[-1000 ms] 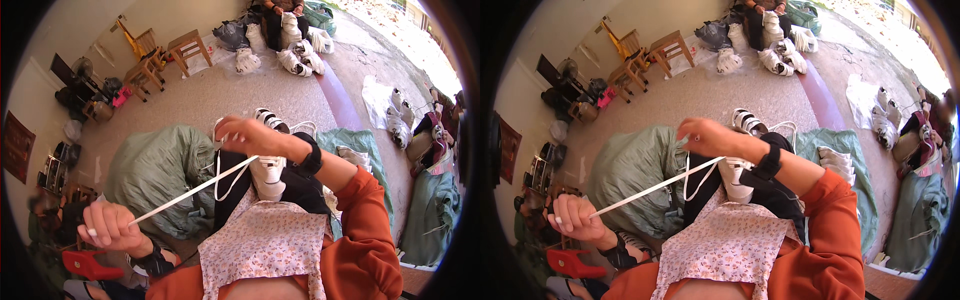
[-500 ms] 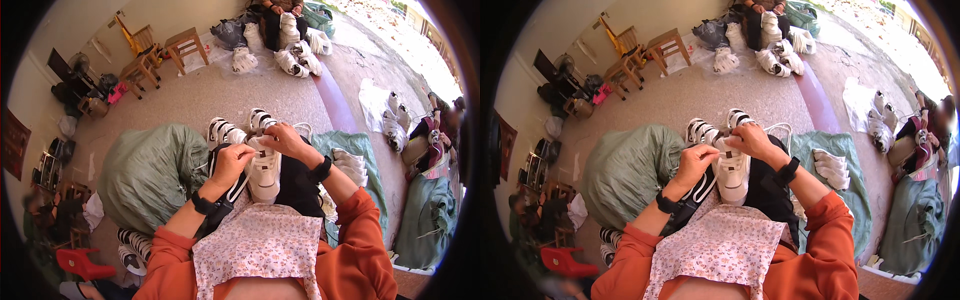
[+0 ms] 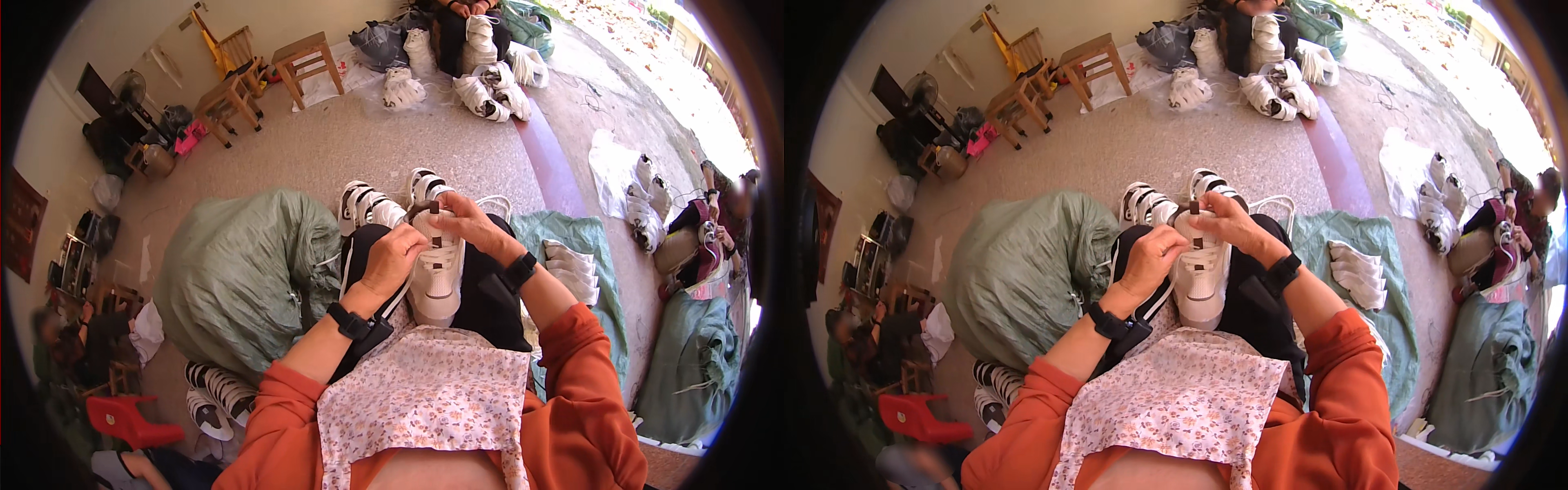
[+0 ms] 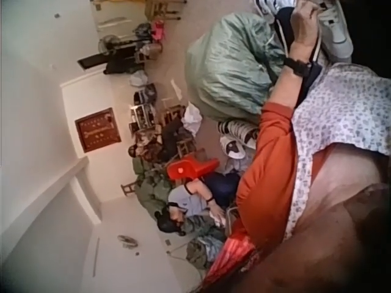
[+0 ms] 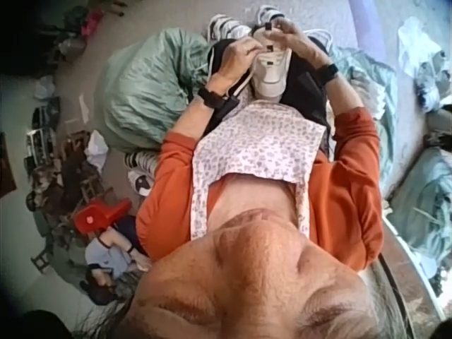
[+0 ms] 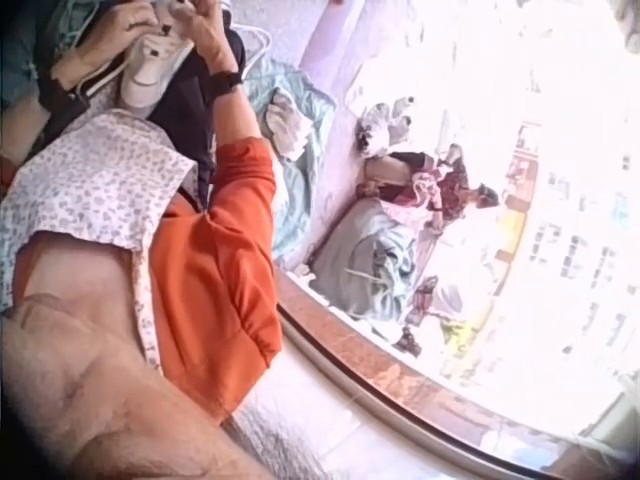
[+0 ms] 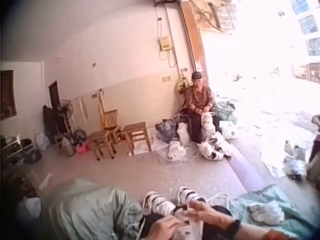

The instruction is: The recorder is lacing a pair of white shoes while sitting on the floor in a manufacturing or assembly area.

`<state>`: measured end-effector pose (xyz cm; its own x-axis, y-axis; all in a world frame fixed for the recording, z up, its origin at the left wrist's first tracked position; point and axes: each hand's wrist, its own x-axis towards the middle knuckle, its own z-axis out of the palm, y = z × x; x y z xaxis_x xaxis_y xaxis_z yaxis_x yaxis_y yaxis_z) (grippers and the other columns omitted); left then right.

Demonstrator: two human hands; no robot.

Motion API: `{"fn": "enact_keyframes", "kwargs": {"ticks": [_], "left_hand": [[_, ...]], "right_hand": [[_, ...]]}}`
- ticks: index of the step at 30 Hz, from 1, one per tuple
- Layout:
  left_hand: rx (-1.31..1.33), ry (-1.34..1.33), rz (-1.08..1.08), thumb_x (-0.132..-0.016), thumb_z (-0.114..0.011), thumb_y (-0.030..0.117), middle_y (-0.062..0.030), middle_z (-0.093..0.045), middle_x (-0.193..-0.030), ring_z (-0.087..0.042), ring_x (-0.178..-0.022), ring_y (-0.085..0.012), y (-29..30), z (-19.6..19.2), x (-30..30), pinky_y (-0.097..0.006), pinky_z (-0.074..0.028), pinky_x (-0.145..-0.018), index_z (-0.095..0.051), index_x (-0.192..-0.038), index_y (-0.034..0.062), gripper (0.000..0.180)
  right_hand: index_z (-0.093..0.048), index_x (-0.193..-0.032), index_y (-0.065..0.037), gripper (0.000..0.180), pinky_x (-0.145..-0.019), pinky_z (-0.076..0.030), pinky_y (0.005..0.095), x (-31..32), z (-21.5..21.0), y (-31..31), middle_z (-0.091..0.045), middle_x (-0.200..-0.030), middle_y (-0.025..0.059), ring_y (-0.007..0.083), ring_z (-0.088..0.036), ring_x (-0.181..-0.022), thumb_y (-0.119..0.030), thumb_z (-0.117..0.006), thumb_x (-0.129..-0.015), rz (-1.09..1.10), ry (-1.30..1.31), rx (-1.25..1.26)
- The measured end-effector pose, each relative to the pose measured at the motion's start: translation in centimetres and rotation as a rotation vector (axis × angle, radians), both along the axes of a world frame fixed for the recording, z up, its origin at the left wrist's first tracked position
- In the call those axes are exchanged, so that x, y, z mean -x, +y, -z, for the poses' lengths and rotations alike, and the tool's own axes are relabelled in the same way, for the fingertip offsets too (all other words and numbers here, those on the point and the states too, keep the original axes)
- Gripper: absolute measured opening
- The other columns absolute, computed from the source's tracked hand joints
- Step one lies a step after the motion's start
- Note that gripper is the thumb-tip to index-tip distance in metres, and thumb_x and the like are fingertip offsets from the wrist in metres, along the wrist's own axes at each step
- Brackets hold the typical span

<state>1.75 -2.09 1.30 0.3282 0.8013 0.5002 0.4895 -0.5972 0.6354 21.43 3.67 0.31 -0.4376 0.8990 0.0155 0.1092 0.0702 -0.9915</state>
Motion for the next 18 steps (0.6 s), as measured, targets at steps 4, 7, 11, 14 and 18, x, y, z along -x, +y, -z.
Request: {"fn": "enact_keyframes", "kwargs": {"ticks": [4, 7, 11, 14, 18], "left_hand": [[-0.011, 0.036, -0.022, -0.076, -0.07, 0.0, -0.0094, -0.061, -0.079, -0.061, -0.071, -0.0253, -0.3, -0.1, 0.0, -0.032, -0.048, -0.064, -0.066, -0.081, 0.0013, 0.007], [-0.032, -0.009, -0.041, -0.078, -0.069, 0.006, -0.0107, -0.061, -0.08, -0.062, -0.073, -0.0301, -0.6, -0.4, 0.0, -0.036, -0.049, -0.065, -0.066, -0.081, 0.0033, 0.005], [0.019, -0.053, -0.141, -0.08, -0.069, 0.007, -0.0102, -0.059, -0.076, -0.059, -0.068, -0.0257, -0.6, -0.3, 0.2, -0.033, -0.047, -0.062, -0.067, -0.083, 0.002, 0.006], [0.071, -0.047, -0.134, -0.081, -0.068, 0.007, -0.0104, -0.06, -0.074, -0.059, -0.065, -0.0233, -0.5, -0.2, 0.1, -0.032, -0.046, -0.061, -0.068, -0.085, 0.0008, 0.008], [0.078, 0.122, -0.109, -0.08, -0.066, 0.009, -0.0129, -0.064, -0.078, -0.062, -0.071, -0.0298, 0.4, -0.4, 0.3, -0.036, -0.048, -0.062, -0.066, -0.083, 0.0014, 0.008]], "right_hand": [[-0.054, -0.094, -0.009, 0.017, -0.075, -0.044, 0.0223, 0.1, 0.1, 0.1, -0.059, -0.088, -0.003, 0.0063, -0.054, -0.083, -0.015, -0.068, -0.088, -0.054, 0.284, 0.128], [-0.054, -0.095, -0.009, 0.018, -0.074, -0.044, 0.0228, 0.1, 0.1, 0.2, -0.059, -0.089, -0.0033, 0.0062, -0.054, -0.083, -0.015, -0.069, -0.087, -0.061, 0.277, 0.124], [-0.054, -0.096, -0.009, 0.018, -0.073, -0.043, 0.0227, 0.3, 0.0, 0.2, -0.058, -0.089, -0.0031, 0.0064, -0.054, -0.083, -0.016, -0.068, -0.087, -0.062, 0.236, 0.142], [-0.054, -0.096, -0.009, 0.019, -0.073, -0.043, 0.0224, 0.2, 0.3, 0.4, -0.058, -0.089, -0.003, 0.0066, -0.053, -0.082, -0.017, -0.069, -0.087, -0.059, 0.211, 0.13], [-0.054, -0.097, -0.009, 0.021, -0.072, -0.043, 0.0224, 0.3, 0.4, 0.6, -0.057, -0.088, -0.0034, 0.0064, -0.053, -0.082, -0.018, -0.069, -0.087, -0.075, 0.183, 0.121]]}}
